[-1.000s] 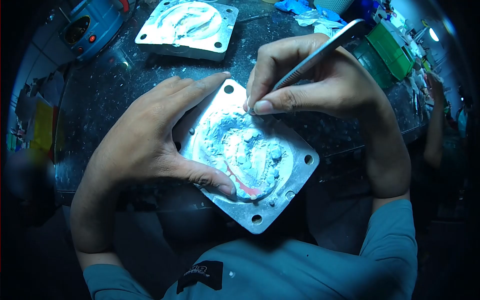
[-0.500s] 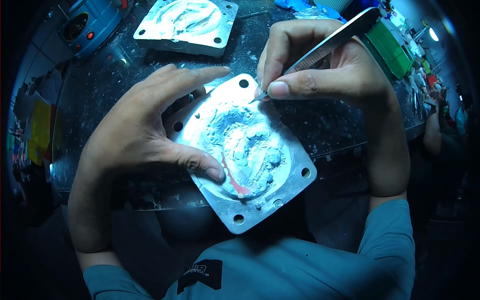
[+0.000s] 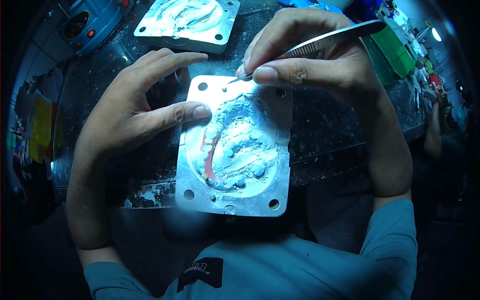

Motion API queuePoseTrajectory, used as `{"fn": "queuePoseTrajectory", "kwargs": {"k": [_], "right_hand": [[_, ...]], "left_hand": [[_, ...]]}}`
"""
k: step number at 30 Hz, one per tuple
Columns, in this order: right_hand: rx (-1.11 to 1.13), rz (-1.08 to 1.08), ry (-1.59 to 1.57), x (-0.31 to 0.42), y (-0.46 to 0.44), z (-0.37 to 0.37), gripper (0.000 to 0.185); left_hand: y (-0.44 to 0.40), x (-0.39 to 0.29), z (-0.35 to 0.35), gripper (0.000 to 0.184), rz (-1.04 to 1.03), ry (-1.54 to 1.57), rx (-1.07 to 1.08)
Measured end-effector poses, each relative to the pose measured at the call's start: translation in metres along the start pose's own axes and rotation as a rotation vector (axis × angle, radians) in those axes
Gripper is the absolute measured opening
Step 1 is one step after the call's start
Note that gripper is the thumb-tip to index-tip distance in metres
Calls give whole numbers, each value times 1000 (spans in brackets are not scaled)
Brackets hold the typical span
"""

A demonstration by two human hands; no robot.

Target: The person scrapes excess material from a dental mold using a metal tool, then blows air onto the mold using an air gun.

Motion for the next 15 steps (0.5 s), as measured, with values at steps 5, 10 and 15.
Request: {"fn": "queuePoseTrajectory", "kwargs": {"k": [5, 10, 15], "right_hand": [[81, 145, 111, 4, -5, -5, 17], [33, 35, 73, 2, -1, -2, 20], [-79, 46, 65, 2, -3, -8, 16]], "left_hand": [[0, -4, 1, 74, -18, -3, 9], [0, -3, -4, 64, -24, 43, 11], [-2, -4, -8, 55, -19, 103, 48]]}}
Point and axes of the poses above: each hand's wrist, its own y-axis away from the middle knuckle, its own z-axis out of the back of the hand, x = y × z, the point moved 6 cm from there along -y, towards the middle knuckle, and after that the axes turned 9 degrees about x, right-handed, at the moved point
